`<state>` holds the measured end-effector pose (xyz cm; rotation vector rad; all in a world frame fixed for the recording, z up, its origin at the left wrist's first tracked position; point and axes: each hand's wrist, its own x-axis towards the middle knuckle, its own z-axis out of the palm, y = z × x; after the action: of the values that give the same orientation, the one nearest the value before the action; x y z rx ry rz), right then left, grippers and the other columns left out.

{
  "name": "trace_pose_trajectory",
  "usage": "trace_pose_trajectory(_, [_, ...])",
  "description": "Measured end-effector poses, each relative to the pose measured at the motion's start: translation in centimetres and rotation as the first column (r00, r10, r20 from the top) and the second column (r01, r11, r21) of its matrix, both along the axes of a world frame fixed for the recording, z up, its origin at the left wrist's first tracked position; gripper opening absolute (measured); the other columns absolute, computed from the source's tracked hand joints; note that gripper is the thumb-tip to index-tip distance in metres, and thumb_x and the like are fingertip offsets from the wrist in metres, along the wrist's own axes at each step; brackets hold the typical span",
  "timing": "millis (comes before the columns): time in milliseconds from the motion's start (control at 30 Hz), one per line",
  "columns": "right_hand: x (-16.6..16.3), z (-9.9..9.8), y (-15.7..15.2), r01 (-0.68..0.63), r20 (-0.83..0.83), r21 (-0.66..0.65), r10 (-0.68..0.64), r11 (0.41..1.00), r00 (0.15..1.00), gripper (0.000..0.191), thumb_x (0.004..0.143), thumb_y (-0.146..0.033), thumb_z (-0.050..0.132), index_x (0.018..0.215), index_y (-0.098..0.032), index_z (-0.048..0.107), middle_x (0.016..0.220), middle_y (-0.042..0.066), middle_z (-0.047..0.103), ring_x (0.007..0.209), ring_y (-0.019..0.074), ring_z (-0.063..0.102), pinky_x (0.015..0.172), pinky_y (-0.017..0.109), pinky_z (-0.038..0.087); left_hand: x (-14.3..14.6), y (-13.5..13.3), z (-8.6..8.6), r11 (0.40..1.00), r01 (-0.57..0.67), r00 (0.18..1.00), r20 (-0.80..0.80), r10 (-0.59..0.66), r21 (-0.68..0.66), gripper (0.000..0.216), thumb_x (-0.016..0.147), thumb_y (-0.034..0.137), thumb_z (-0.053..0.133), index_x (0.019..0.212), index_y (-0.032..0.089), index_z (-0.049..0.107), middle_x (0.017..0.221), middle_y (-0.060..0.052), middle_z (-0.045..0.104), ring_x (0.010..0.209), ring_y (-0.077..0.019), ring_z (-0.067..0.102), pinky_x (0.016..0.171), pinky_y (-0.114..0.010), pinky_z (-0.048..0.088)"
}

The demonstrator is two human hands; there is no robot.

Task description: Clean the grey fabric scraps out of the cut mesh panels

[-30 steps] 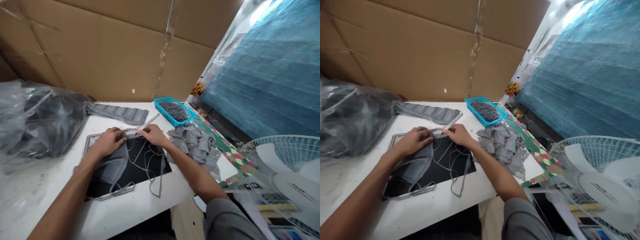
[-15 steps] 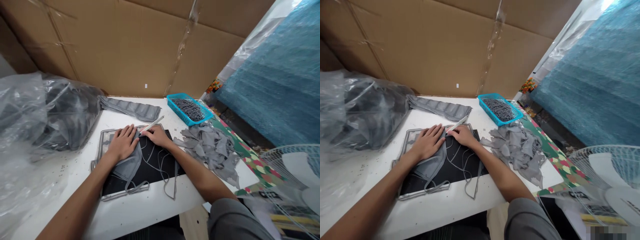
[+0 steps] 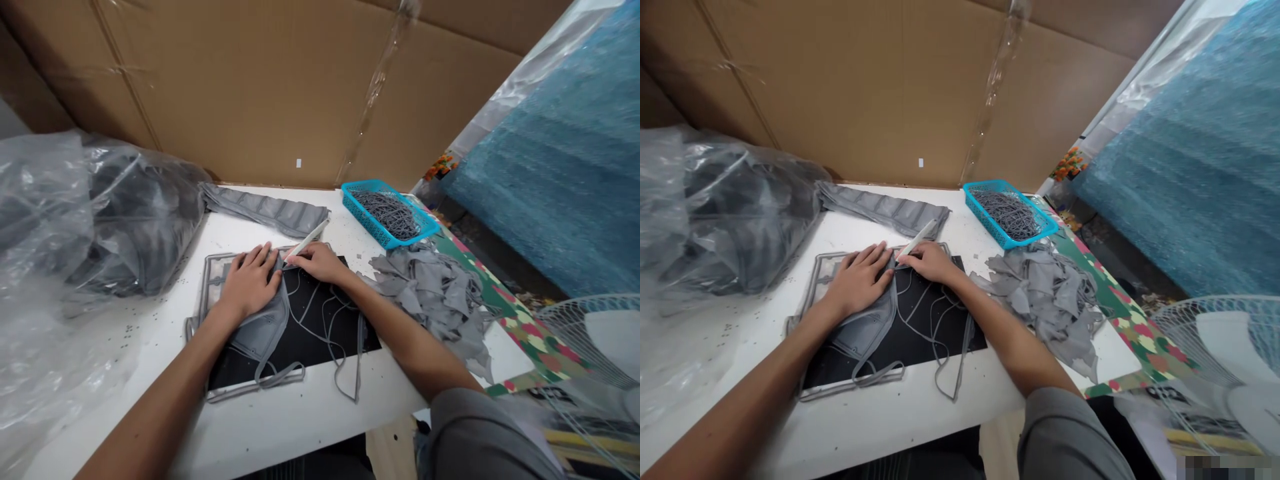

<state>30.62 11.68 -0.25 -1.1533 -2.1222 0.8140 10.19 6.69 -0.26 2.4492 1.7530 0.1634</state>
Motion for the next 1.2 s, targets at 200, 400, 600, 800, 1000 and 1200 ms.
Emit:
trace_pose_trajectory(200, [-1.5,-0.9,-1.4,0.028,0.144,0.314,-0.076,0.949,0.987,0.028,0.101,-0.016,0.055,0.109,-0.024,0.08,0.122,0.004,0.079,0.119,0.0202,0.072,0.108,0.032,0.052,0.5,-0.5,-0.3,0.997,-0.077,0.997,-0.025,0.077,0.019,0.06,0.107,0.043,0.035,0.164,0.024,0.036,0.173,-0.006,0.025,0.16,-0.029,0.024,0.128,-0.053,0.022])
trace_pose_trajectory(400, [-1.2,0.1,-1.4,0.181,0.451,0.378,-0.351,0.908,0.821,0.037,0.101,-0.011,0.045,0.128,-0.019,0.069,0.119,0.011,0.077,0.107,0.0252,0.072,0.092,0.033,0.053,0.7,-0.7,0.1,0.994,-0.107,0.993,-0.055,0.106,-0.021,0.06,0.108,0.045,0.032,0.166,0.028,0.03,0.175,-0.007,0.02,0.161,-0.029,0.019,0.128,-0.059,0.017])
trace_pose_trajectory(600, [3.1,1.5,0.0,0.401,0.431,0.448,-0.586,0.799,0.686,0.035,0.102,-0.011,0.039,0.121,-0.013,0.068,0.103,0.015,0.077,0.093,0.0274,0.071,0.08,0.032,0.047,0.7,-0.7,0.5,0.994,-0.1,0.994,-0.055,0.098,-0.039,0.06,0.108,0.046,0.031,0.166,0.028,0.03,0.175,-0.007,0.019,0.162,-0.0294,0.018,0.128,-0.062,0.017])
trace_pose_trajectory(800, [10.9,3.4,-0.5,0.621,0.333,0.536,-0.819,0.572,0.467,0.03,0.097,-0.017,0.044,0.104,-0.011,0.073,0.095,0.019,0.076,0.086,0.0297,0.069,0.077,0.035,0.046,0.7,-0.7,0.3,0.994,-0.103,0.994,-0.044,0.102,-0.026,0.061,0.107,0.045,0.032,0.165,0.026,0.033,0.175,-0.008,0.02,0.161,-0.0295,0.02,0.127,-0.064,0.017])
trace_pose_trajectory(1000, [16.7,4.9,-4.2,0.833,0.243,0.51,-0.965,0.213,0.098,0.036,0.093,-0.024,0.048,0.105,-0.006,0.076,0.088,0.025,0.074,0.081,0.0338,0.067,0.073,0.04,0.045,0.6,-0.8,0.4,0.995,-0.098,0.994,-0.04,0.098,-0.01,0.061,0.107,0.045,0.032,0.164,0.026,0.035,0.174,-0.008,0.022,0.161,-0.0302,0.022,0.126,-0.065,0.019])
trace_pose_trajectory(1200, [19.3,5.4,-7.6,0.86,0.372,0.45,-0.926,0.242,0.066,0.033,0.09,-0.026,0.055,0.101,-0.007,0.079,0.091,0.025,0.075,0.087,0.037,0.07,0.076,0.042,0.046,0.4,-0.7,0.4,0.996,-0.087,0.996,-0.032,0.086,-0.016,0.06,0.107,0.046,0.033,0.164,0.027,0.036,0.174,-0.008,0.022,0.161,-0.0303,0.02,0.126,-0.065,0.019])
